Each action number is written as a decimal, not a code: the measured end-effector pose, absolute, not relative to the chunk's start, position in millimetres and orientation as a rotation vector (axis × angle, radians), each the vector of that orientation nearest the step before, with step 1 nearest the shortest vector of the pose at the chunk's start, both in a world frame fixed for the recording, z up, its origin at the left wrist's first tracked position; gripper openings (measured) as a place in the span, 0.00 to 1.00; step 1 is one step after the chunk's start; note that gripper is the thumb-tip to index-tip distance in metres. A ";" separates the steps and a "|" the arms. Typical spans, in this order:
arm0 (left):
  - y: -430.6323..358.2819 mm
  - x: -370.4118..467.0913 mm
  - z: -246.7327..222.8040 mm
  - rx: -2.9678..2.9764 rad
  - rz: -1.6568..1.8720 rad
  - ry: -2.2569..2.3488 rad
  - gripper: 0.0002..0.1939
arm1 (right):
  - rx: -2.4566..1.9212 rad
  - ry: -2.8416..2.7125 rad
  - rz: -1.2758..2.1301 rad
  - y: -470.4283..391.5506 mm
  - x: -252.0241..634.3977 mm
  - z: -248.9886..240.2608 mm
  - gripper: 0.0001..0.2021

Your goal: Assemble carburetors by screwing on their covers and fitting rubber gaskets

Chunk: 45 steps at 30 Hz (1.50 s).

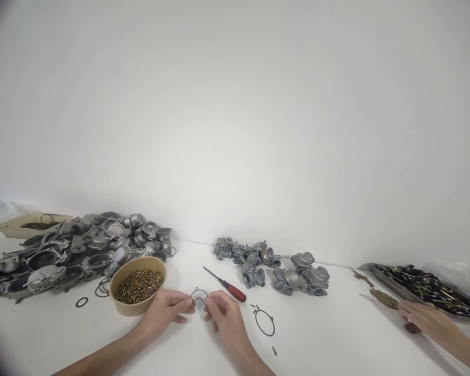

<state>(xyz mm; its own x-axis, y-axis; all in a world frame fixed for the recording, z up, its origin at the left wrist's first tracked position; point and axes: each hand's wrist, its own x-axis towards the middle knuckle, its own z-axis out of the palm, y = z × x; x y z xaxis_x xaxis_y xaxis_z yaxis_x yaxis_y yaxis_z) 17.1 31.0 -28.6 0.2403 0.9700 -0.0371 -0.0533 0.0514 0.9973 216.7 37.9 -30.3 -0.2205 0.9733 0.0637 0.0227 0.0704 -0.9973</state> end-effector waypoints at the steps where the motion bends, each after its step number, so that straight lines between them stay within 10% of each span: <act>1: 30.8 16.9 -28.2 1.243 1.025 0.999 0.23 | -1.067 -1.420 1.307 37.9 216.6 -30.1 0.21; 45: 31.8 18.4 -30.9 1.257 1.100 1.034 0.25 | -0.998 -1.424 1.415 35.5 219.7 -27.6 0.21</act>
